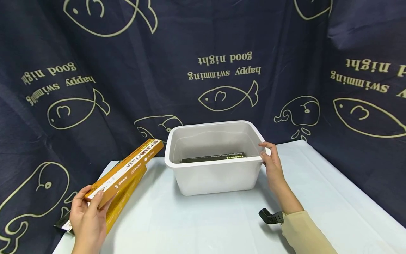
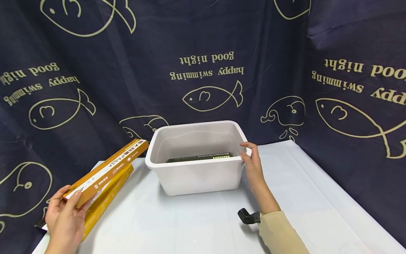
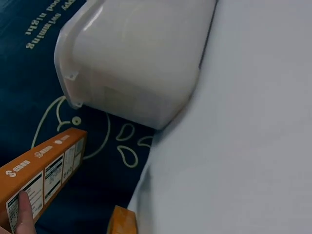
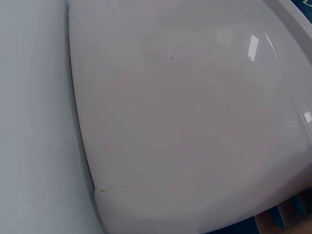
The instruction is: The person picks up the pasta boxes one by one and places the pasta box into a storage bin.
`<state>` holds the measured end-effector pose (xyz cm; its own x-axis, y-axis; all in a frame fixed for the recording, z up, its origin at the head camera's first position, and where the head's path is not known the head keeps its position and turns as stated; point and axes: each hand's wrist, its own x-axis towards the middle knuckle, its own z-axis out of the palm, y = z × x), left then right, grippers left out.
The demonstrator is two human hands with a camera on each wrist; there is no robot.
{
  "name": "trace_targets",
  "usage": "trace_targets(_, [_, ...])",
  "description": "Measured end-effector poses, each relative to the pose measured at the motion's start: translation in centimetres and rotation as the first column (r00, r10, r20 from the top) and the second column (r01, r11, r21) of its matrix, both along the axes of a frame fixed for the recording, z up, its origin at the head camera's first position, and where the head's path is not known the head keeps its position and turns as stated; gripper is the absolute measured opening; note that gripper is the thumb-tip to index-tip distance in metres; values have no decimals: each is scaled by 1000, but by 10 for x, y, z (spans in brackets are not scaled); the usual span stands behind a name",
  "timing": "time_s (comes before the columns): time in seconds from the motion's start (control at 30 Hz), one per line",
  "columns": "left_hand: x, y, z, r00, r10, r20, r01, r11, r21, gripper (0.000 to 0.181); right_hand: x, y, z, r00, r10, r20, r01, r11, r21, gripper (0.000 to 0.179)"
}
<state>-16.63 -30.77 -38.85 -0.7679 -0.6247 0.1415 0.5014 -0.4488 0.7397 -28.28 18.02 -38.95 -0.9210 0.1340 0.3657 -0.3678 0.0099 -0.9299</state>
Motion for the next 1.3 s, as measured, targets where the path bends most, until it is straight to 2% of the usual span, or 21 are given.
trace_targets(0.23, [-4,6,19,999,43,-29,-43,999,1,44,0,-1,1,1000,-3,4,3,1000,-2,38])
trace_targets(0.4, [-6,12,30,996,39,-83,-40,999,-14,43,1,-1,2,1000,0,7,0,1000,-5,38])
trace_targets(0.7, [-10,23,44,987,-33,-159,32,999,-9,41,0,-1,2,1000,1,-5,-1,1000,-11,37])
trace_targets(1.0, [-15,32,49,987,-89,-131,80,994,-72,40,0,-1,-1,1000,-2,5,2,1000,-15,37])
trace_targets(1.3, [-25,37,54,989,-128,-80,118,986,-118,38,-1,0,0,1000,1,12,-1,1000,11,39])
